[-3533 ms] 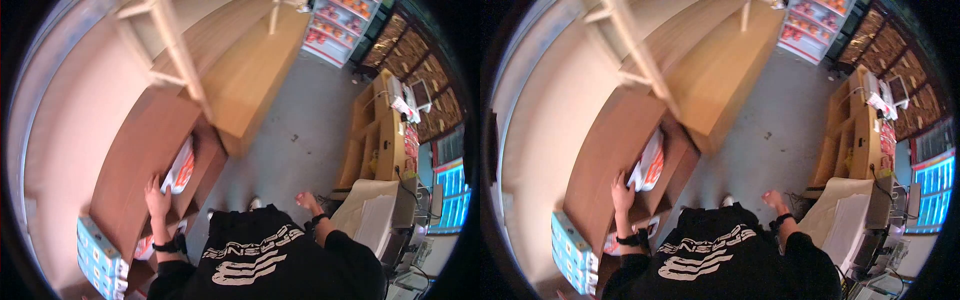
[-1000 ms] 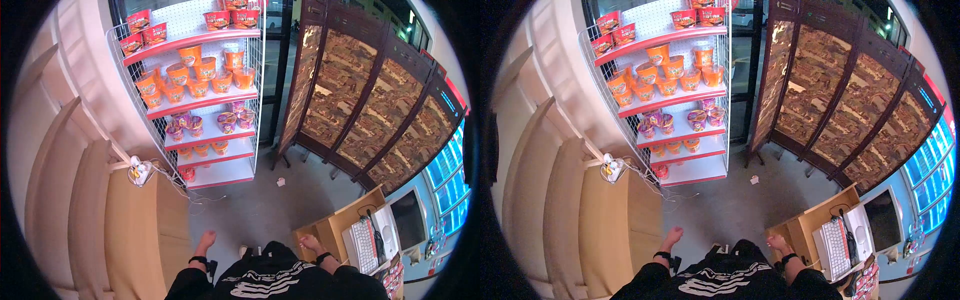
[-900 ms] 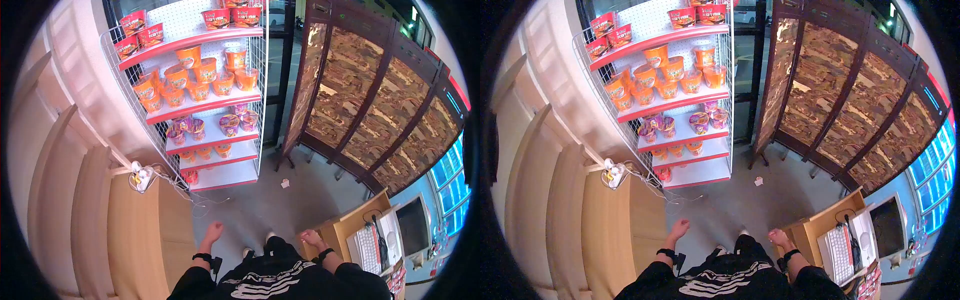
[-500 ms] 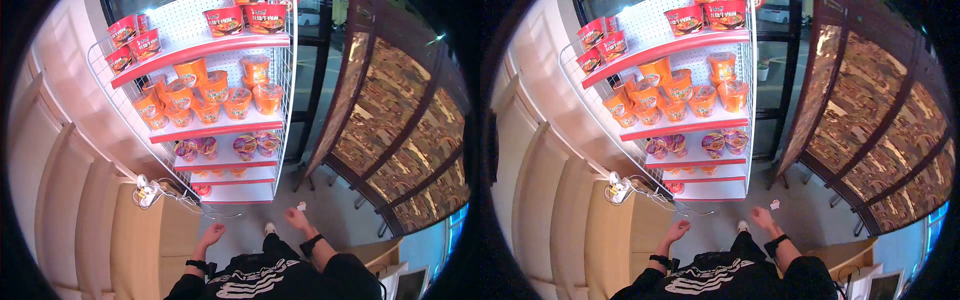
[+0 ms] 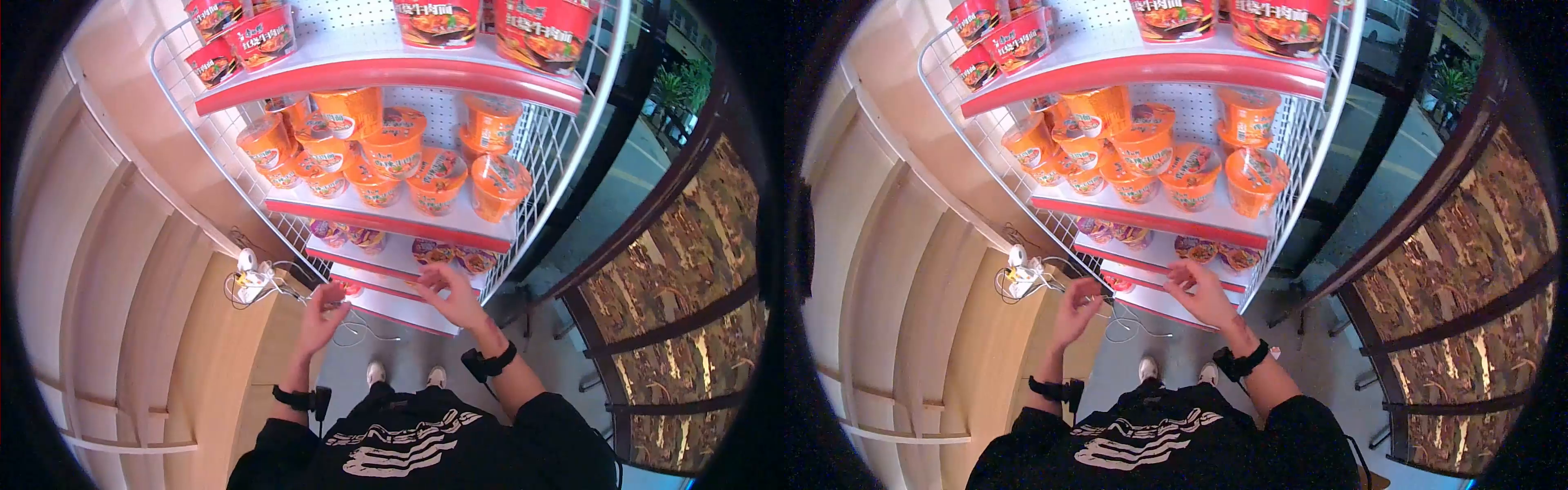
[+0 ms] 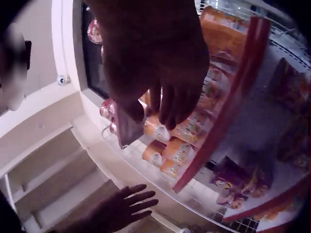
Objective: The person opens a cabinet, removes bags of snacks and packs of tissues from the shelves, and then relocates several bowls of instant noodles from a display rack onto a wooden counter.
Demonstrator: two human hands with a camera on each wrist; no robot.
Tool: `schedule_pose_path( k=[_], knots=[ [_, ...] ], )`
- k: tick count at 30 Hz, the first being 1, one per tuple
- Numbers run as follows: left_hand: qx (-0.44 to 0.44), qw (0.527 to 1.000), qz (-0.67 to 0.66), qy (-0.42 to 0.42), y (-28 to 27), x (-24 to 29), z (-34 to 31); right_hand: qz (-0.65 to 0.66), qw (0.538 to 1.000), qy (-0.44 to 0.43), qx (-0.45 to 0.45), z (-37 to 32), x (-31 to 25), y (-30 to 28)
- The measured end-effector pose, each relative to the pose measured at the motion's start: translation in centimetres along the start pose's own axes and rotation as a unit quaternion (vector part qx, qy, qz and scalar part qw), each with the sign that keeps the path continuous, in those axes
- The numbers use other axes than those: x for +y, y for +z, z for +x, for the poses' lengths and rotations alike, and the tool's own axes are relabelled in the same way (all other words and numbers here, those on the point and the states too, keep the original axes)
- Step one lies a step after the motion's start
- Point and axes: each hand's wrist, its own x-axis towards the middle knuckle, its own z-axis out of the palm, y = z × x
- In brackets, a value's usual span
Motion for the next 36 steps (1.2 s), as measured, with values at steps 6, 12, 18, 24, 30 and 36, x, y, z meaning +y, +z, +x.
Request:
schedule_pose_path(
  k=[6, 12, 18, 24, 30, 36],
  knots=[
    [0.121, 0.978, 0.017, 0.169, -4.1, 7.0, 9.9, -0.034, 0.972, -0.178, 0.147, 9.0, -7.4, -2.2],
    [0.166, 0.952, 0.073, 0.246, -6.2, 8.9, 19.4, -0.079, 0.946, -0.227, 0.215, 19.3, -14.3, -0.2],
    [0.035, 0.933, -0.14, 0.329, -5.5, 7.2, 27.6, -0.088, 0.938, -0.259, 0.211, 26.7, -13.2, 1.1],
    [0.046, 0.941, -0.107, 0.317, -5.8, 6.8, 30.0, -0.158, 0.941, -0.214, 0.212, 26.5, -15.4, 2.3],
    [0.125, 0.935, -0.115, 0.312, -4.7, 8.1, 28.4, -0.159, 0.932, -0.198, 0.258, 27.2, -14.6, 3.4],
    [0.153, 0.95, -0.043, 0.268, -4.9, 7.9, 28.4, -0.197, 0.901, -0.189, 0.337, 26.9, -15.7, 4.0]
  ],
)
